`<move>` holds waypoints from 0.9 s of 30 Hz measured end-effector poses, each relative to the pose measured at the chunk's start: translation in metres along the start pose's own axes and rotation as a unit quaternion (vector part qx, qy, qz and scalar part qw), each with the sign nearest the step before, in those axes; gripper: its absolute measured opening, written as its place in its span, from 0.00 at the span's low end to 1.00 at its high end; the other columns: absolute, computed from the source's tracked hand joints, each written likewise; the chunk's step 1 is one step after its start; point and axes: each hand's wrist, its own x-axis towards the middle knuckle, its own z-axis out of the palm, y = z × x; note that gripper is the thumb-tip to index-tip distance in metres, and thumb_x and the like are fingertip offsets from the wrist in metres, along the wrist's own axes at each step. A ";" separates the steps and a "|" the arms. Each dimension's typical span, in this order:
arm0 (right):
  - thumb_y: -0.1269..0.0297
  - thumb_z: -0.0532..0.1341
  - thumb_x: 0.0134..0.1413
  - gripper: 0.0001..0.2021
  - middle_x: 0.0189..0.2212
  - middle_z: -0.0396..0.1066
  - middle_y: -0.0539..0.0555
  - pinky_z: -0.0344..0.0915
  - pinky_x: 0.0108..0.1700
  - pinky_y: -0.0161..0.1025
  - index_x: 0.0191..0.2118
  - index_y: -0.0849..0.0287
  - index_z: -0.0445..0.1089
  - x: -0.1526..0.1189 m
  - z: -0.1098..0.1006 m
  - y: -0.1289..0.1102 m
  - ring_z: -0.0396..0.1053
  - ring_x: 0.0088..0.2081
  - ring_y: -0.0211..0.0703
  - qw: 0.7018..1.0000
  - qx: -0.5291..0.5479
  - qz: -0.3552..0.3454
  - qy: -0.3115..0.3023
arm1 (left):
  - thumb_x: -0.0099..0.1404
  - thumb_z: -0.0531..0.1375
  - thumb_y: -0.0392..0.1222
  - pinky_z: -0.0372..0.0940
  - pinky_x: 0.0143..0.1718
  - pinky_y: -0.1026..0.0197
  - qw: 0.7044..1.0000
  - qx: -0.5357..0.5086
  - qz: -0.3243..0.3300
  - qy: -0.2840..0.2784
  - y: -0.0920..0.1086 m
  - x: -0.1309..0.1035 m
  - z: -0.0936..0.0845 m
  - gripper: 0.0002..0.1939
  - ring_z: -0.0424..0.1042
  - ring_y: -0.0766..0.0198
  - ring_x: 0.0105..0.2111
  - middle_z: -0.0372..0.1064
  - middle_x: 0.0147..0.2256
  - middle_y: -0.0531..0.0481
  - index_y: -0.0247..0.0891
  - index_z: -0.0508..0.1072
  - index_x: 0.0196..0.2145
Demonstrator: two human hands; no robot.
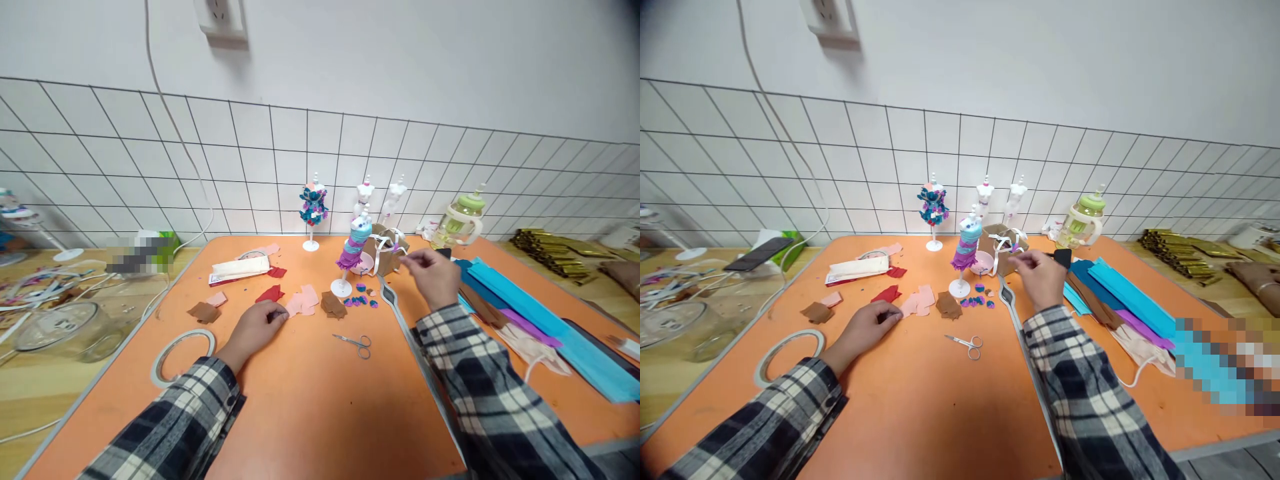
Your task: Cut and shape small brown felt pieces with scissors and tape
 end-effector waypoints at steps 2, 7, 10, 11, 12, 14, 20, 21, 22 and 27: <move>0.53 0.59 0.58 0.16 0.36 0.80 0.59 0.70 0.44 0.46 0.41 0.58 0.80 0.034 0.002 0.016 0.76 0.40 0.52 0.997 -0.053 -0.040 0.043 | 0.64 0.56 0.44 0.67 0.36 0.58 1.000 -0.009 -0.005 0.002 -0.001 0.000 0.000 0.10 0.76 0.57 0.35 0.78 0.35 0.49 0.42 0.78 0.35; 0.63 0.60 0.54 0.26 0.61 0.66 0.65 0.58 0.62 0.57 0.59 0.61 0.70 0.086 0.015 0.033 0.63 0.61 0.62 0.984 -0.124 -0.114 -0.056 | 0.64 0.57 0.43 0.67 0.35 0.58 1.000 -0.027 -0.012 0.007 -0.001 -0.001 0.000 0.10 0.75 0.57 0.34 0.78 0.33 0.49 0.41 0.78 0.34; 0.65 0.55 0.57 0.22 0.60 0.67 0.65 0.57 0.62 0.56 0.57 0.62 0.72 0.068 0.019 0.031 0.63 0.60 0.58 0.986 -0.110 -0.124 0.017 | 0.64 0.57 0.44 0.67 0.35 0.58 0.999 -0.036 -0.012 0.011 -0.003 -0.001 0.001 0.10 0.75 0.57 0.33 0.78 0.33 0.49 0.41 0.78 0.34; 0.66 0.53 0.59 0.21 0.55 0.71 0.63 0.59 0.61 0.54 0.54 0.61 0.73 0.053 0.021 0.028 0.66 0.58 0.56 0.985 -0.092 -0.127 0.068 | 0.64 0.56 0.44 0.67 0.35 0.58 0.999 -0.039 -0.012 0.012 -0.003 -0.001 0.001 0.10 0.75 0.57 0.34 0.78 0.34 0.49 0.41 0.77 0.34; 0.66 0.53 0.59 0.19 0.50 0.74 0.62 0.61 0.58 0.53 0.52 0.61 0.74 0.034 0.023 0.025 0.68 0.53 0.54 0.982 -0.075 -0.135 0.110 | 0.64 0.56 0.45 0.67 0.35 0.58 0.999 -0.042 -0.012 0.014 -0.003 -0.001 0.001 0.11 0.75 0.57 0.34 0.78 0.34 0.49 0.41 0.77 0.35; 0.68 0.53 0.58 0.16 0.42 0.77 0.60 0.63 0.53 0.51 0.46 0.59 0.75 -0.009 0.029 0.015 0.71 0.46 0.51 0.973 -0.058 -0.166 0.149 | 0.65 0.55 0.46 0.67 0.35 0.59 0.999 -0.047 -0.009 0.018 -0.001 -0.001 0.001 0.12 0.75 0.58 0.34 0.78 0.34 0.50 0.41 0.77 0.35; 0.73 0.56 0.56 0.16 0.39 0.77 0.55 0.62 0.49 0.45 0.44 0.53 0.78 -0.097 0.048 -0.027 0.69 0.42 0.48 0.913 -0.069 -0.365 -0.171 | 0.66 0.52 0.50 0.66 0.33 0.59 0.996 -0.036 -0.004 0.080 0.016 -0.011 -0.020 0.15 0.73 0.58 0.32 0.76 0.31 0.49 0.39 0.74 0.33; 0.73 0.55 0.57 0.16 0.38 0.77 0.55 0.61 0.48 0.45 0.44 0.53 0.78 -0.102 0.049 -0.032 0.68 0.42 0.48 0.907 -0.065 -0.368 -0.195 | 0.67 0.52 0.50 0.66 0.36 0.58 0.994 -0.028 -0.008 0.102 0.017 -0.015 -0.029 0.16 0.73 0.56 0.35 0.77 0.34 0.47 0.39 0.74 0.35; 0.73 0.55 0.58 0.17 0.39 0.77 0.55 0.61 0.48 0.46 0.46 0.52 0.77 -0.106 0.050 -0.037 0.68 0.42 0.48 0.899 -0.060 -0.375 -0.219 | 0.67 0.52 0.50 0.66 0.38 0.57 0.992 -0.019 -0.011 0.122 0.017 -0.021 -0.040 0.16 0.72 0.55 0.37 0.77 0.36 0.47 0.40 0.75 0.36; 0.72 0.56 0.59 0.14 0.39 0.77 0.54 0.61 0.47 0.44 0.44 0.54 0.77 -0.120 0.052 -0.048 0.67 0.42 0.46 0.861 -0.050 -0.413 -0.292 | 0.67 0.55 0.53 0.64 0.35 0.55 0.963 0.059 -0.080 0.252 0.002 -0.069 -0.084 0.15 0.70 0.55 0.32 0.75 0.34 0.49 0.41 0.75 0.36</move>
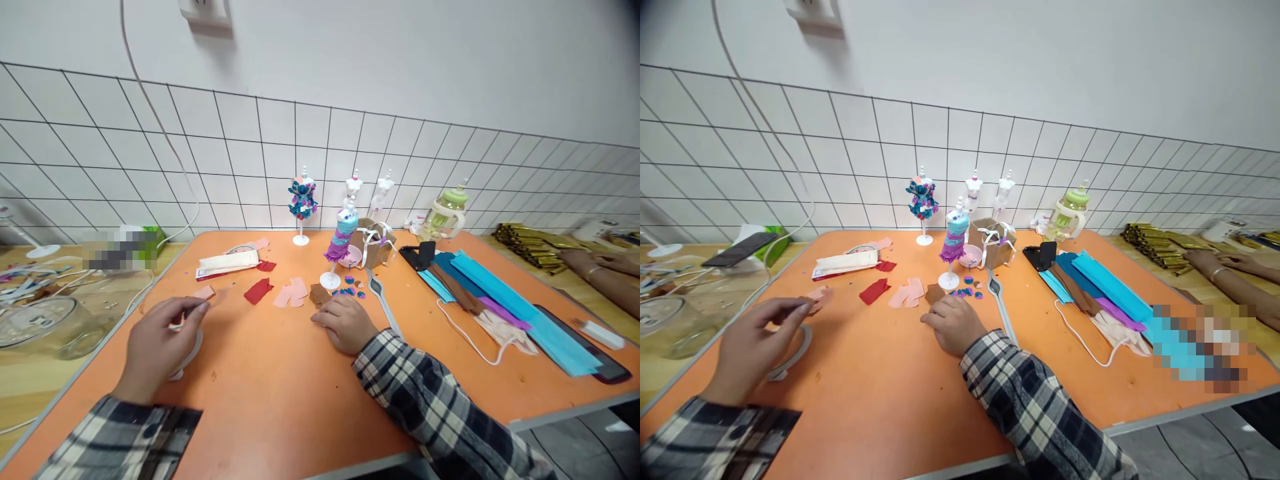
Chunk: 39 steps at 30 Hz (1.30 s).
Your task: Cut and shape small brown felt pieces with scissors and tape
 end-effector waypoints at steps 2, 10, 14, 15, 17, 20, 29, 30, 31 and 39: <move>0.73 0.57 0.59 0.14 0.39 0.77 0.54 0.60 0.47 0.44 0.45 0.54 0.77 0.000 0.003 -0.003 0.66 0.43 0.47 1.000 -0.001 0.006 -0.013 | 0.67 0.55 0.53 0.66 0.35 0.55 1.000 -0.015 -0.003 -0.026 -0.009 -0.013 -0.011 0.15 0.71 0.55 0.33 0.74 0.34 0.49 0.41 0.74 0.35; 0.68 0.57 0.63 0.12 0.44 0.76 0.58 0.61 0.49 0.46 0.48 0.57 0.75 0.008 0.010 0.010 0.67 0.46 0.50 0.982 -0.037 0.187 -0.014 | 0.70 0.53 0.46 0.67 0.47 0.54 0.965 -0.037 0.195 -0.169 0.022 -0.036 0.024 0.11 0.74 0.53 0.44 0.77 0.43 0.46 0.43 0.75 0.38; 0.68 0.62 0.59 0.08 0.39 0.77 0.58 0.61 0.47 0.45 0.43 0.56 0.77 0.011 0.013 0.020 0.69 0.45 0.52 0.978 -0.039 0.203 -0.021 | 0.73 0.50 0.45 0.68 0.46 0.54 0.932 -0.025 0.236 -0.273 0.052 -0.032 0.062 0.15 0.75 0.54 0.44 0.78 0.44 0.44 0.42 0.76 0.44; 0.67 0.63 0.58 0.06 0.37 0.78 0.58 0.62 0.47 0.45 0.39 0.56 0.78 0.011 0.014 0.021 0.69 0.44 0.52 0.977 -0.040 0.208 -0.022 | 0.72 0.50 0.44 0.68 0.47 0.53 0.927 -0.030 0.245 -0.281 0.057 -0.030 0.070 0.15 0.75 0.53 0.45 0.78 0.45 0.45 0.43 0.76 0.45; 0.66 0.63 0.58 0.06 0.34 0.78 0.57 0.62 0.46 0.44 0.35 0.56 0.79 0.009 0.013 0.025 0.71 0.42 0.50 0.974 -0.039 0.223 -0.017 | 0.70 0.52 0.42 0.66 0.51 0.52 0.920 -0.041 0.259 -0.291 0.064 -0.025 0.083 0.17 0.74 0.52 0.50 0.76 0.50 0.45 0.45 0.73 0.54; 0.66 0.59 0.63 0.09 0.37 0.79 0.55 0.63 0.47 0.42 0.39 0.54 0.79 0.004 0.008 0.031 0.72 0.41 0.46 0.969 -0.033 0.243 0.009 | 0.68 0.57 0.44 0.66 0.55 0.50 0.919 -0.061 0.259 -0.291 0.066 -0.020 0.092 0.25 0.72 0.51 0.53 0.75 0.54 0.44 0.44 0.66 0.62; 0.61 0.56 0.66 0.13 0.38 0.76 0.57 0.61 0.47 0.44 0.44 0.53 0.79 0.011 -0.001 -0.003 0.67 0.42 0.47 0.991 -0.027 0.124 0.051 | 0.67 0.56 0.42 0.68 0.41 0.53 0.944 -0.039 0.203 -0.258 0.064 -0.021 0.089 0.09 0.74 0.53 0.39 0.78 0.36 0.47 0.42 0.76 0.34; 0.60 0.57 0.65 0.12 0.35 0.76 0.56 0.61 0.45 0.44 0.42 0.53 0.79 0.012 0.002 -0.011 0.67 0.40 0.48 0.996 -0.033 0.088 0.010 | 0.67 0.56 0.42 0.67 0.41 0.53 0.946 -0.033 0.196 -0.255 0.064 -0.022 0.089 0.09 0.74 0.53 0.39 0.77 0.35 0.47 0.42 0.75 0.33; 0.59 0.58 0.64 0.11 0.33 0.75 0.56 0.60 0.44 0.45 0.41 0.53 0.79 0.013 0.005 -0.017 0.66 0.40 0.48 0.996 -0.040 0.067 -0.030 | 0.66 0.56 0.43 0.67 0.41 0.53 0.949 -0.027 0.188 -0.252 0.064 -0.022 0.089 0.08 0.74 0.53 0.39 0.77 0.35 0.47 0.42 0.75 0.33; 0.66 0.54 0.65 0.16 0.41 0.77 0.55 0.63 0.44 0.42 0.55 0.54 0.72 0.004 -0.004 -0.014 0.71 0.43 0.47 0.987 0.008 0.158 0.002 | 0.66 0.54 0.52 0.65 0.44 0.49 0.975 0.055 0.131 -0.170 0.031 -0.004 0.027 0.15 0.73 0.47 0.42 0.77 0.39 0.45 0.43 0.76 0.35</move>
